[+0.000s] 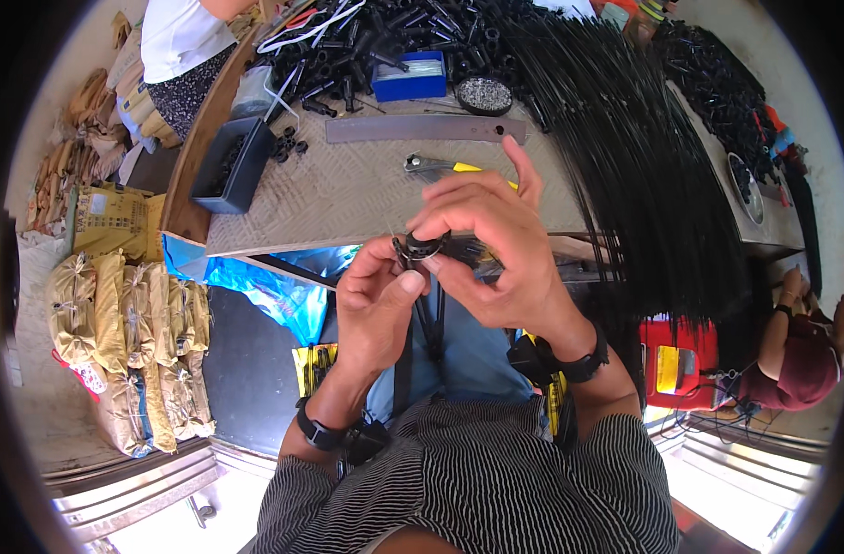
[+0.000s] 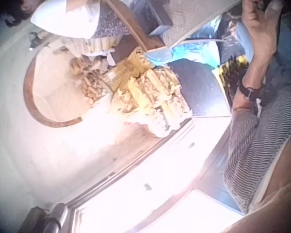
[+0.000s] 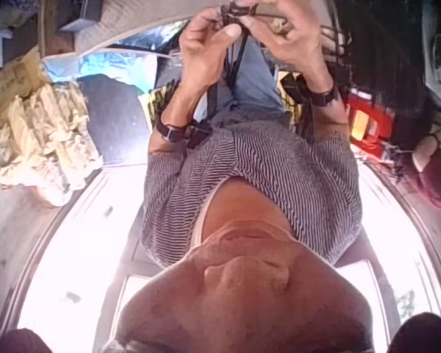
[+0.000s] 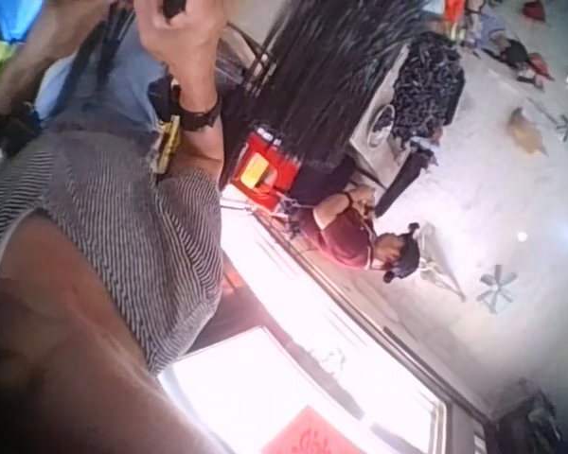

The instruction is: Assembling and securing black umbrella ribs using plastic components and pliers.

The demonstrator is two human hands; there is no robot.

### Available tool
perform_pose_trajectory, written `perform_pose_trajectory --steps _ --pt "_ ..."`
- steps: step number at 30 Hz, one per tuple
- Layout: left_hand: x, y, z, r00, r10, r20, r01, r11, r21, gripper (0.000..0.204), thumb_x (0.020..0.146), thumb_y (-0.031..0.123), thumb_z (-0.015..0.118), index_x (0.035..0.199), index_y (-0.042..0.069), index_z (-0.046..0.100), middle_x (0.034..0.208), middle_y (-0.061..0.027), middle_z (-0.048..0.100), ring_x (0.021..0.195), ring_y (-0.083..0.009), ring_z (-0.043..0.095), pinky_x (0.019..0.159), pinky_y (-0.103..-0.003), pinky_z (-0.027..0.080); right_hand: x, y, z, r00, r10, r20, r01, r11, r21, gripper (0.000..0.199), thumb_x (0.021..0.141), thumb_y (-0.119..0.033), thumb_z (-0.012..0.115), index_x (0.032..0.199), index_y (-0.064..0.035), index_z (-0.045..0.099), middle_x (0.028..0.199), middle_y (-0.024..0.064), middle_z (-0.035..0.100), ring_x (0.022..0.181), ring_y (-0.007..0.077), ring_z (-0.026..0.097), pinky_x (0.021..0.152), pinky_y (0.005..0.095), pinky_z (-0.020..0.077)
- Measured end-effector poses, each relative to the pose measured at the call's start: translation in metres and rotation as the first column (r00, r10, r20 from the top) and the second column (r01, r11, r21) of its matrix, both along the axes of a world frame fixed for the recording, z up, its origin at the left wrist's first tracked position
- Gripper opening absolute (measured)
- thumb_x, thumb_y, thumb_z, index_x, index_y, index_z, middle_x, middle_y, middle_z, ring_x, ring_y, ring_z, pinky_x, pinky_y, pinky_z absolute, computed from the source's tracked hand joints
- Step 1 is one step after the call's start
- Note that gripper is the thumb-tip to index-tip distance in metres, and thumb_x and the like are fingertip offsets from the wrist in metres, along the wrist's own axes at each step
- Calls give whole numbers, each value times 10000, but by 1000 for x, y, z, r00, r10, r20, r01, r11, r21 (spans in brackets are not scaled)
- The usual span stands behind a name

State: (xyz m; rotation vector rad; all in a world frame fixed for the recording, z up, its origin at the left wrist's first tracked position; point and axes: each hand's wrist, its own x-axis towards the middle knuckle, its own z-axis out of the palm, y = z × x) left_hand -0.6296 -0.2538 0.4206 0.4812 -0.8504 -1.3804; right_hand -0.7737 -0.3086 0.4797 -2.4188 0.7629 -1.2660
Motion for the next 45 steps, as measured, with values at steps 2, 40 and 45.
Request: perform_pose_trajectory --steps 2,40,45 --pt "2 -1 -1 1000 -11 1 11 1000 7 295 787 -48 597 1064 8 512 989 -24 567 878 -74 512 806 -221 410 0 -1 -4 998 23 55 -23 1000 0 250 608 -46 681 831 -132 610 819 -8 594 909 193 551 1037 480 103" --pt "54 51 5 980 7 197 17 993 -119 323 783 311 643 859 19 526 791 -30 455 730 -132 444 680 -262 358 45 36 -43 722 474 504 -692 487 533 240 702 -134 739 810 -27 553 715 -18 541 661 39 467 588 196 381" --pt "48 60 7 972 121 204 -101 989 -105 320 771 298 653 881 31 514 815 -32 441 745 -128 413 676 -263 349 47 24 -40 689 574 443 -721 476 504 258 688 -184 755 730 -24 558 629 -20 532 603 42 477 545 203 382"
